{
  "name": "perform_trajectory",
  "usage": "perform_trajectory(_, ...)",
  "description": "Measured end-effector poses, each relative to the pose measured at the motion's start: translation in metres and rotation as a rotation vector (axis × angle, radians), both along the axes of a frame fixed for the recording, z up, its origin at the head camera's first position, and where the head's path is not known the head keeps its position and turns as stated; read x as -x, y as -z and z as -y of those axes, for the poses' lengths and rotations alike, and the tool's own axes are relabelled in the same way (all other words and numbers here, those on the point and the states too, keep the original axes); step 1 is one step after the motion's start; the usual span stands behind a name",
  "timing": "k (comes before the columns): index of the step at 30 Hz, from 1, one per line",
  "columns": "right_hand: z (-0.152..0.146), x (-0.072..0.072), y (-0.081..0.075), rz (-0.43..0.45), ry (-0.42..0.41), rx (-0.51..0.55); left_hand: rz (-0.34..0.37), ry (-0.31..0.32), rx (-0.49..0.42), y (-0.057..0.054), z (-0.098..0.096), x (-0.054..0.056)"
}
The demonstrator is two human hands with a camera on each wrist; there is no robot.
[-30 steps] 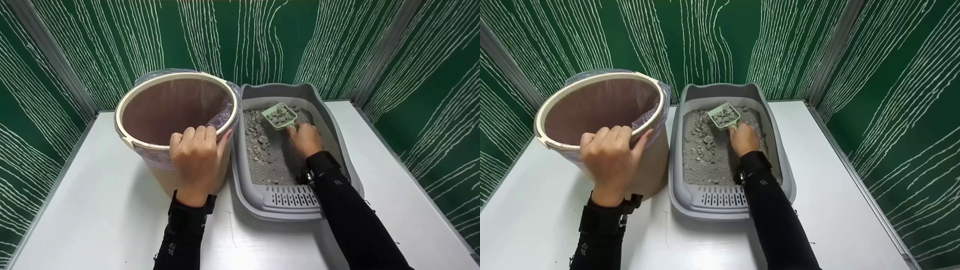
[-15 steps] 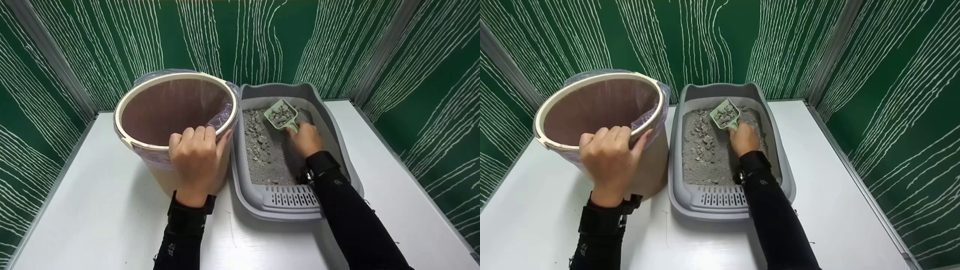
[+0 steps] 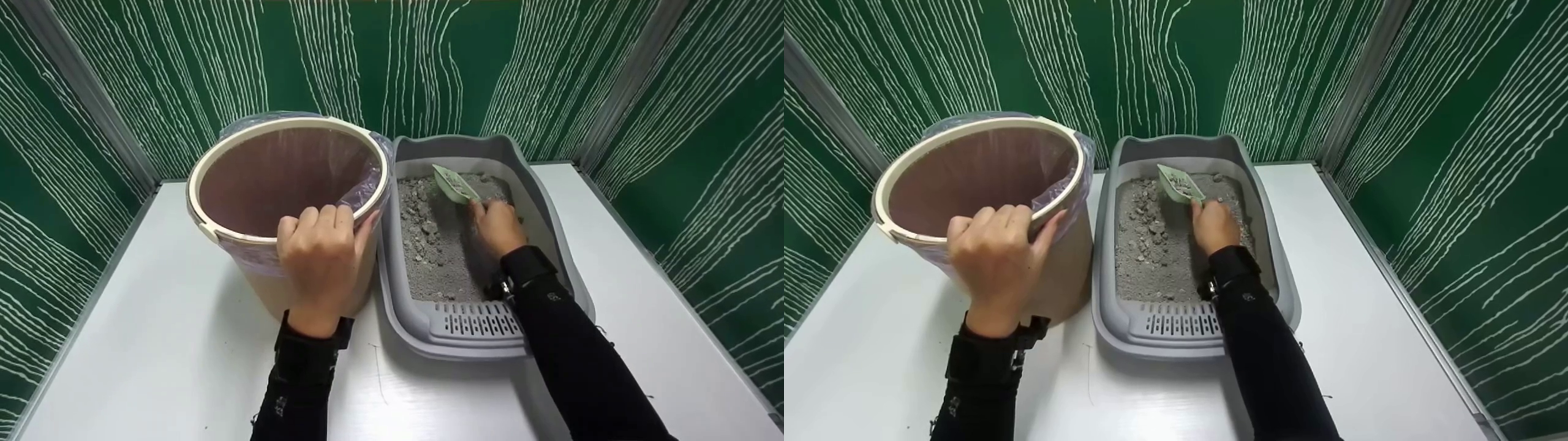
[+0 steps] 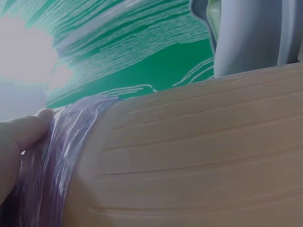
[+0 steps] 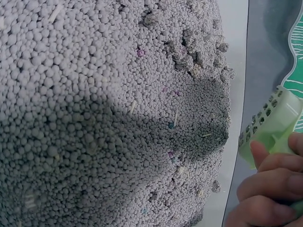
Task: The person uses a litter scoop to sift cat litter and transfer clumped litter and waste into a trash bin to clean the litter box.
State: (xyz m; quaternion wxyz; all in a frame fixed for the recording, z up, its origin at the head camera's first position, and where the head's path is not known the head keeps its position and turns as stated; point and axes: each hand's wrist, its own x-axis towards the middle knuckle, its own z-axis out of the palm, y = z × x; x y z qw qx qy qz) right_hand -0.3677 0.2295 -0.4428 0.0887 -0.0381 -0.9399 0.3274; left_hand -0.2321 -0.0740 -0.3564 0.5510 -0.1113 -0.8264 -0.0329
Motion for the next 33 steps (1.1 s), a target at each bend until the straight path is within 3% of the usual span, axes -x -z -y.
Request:
perform_trajectory(17,-0.0026,-0.0005,-0.0002,-0.005,-0.01,-0.08,-0.003,0.006,-0.002,-0.0002,-0.0003,0.0009)
perform_trajectory(33,-0.0024,-0.0045,-0.0021,-0.009,-0.009,-0.04,-0.004,0.001,-0.008,0.0009,-0.0006,0.0009)
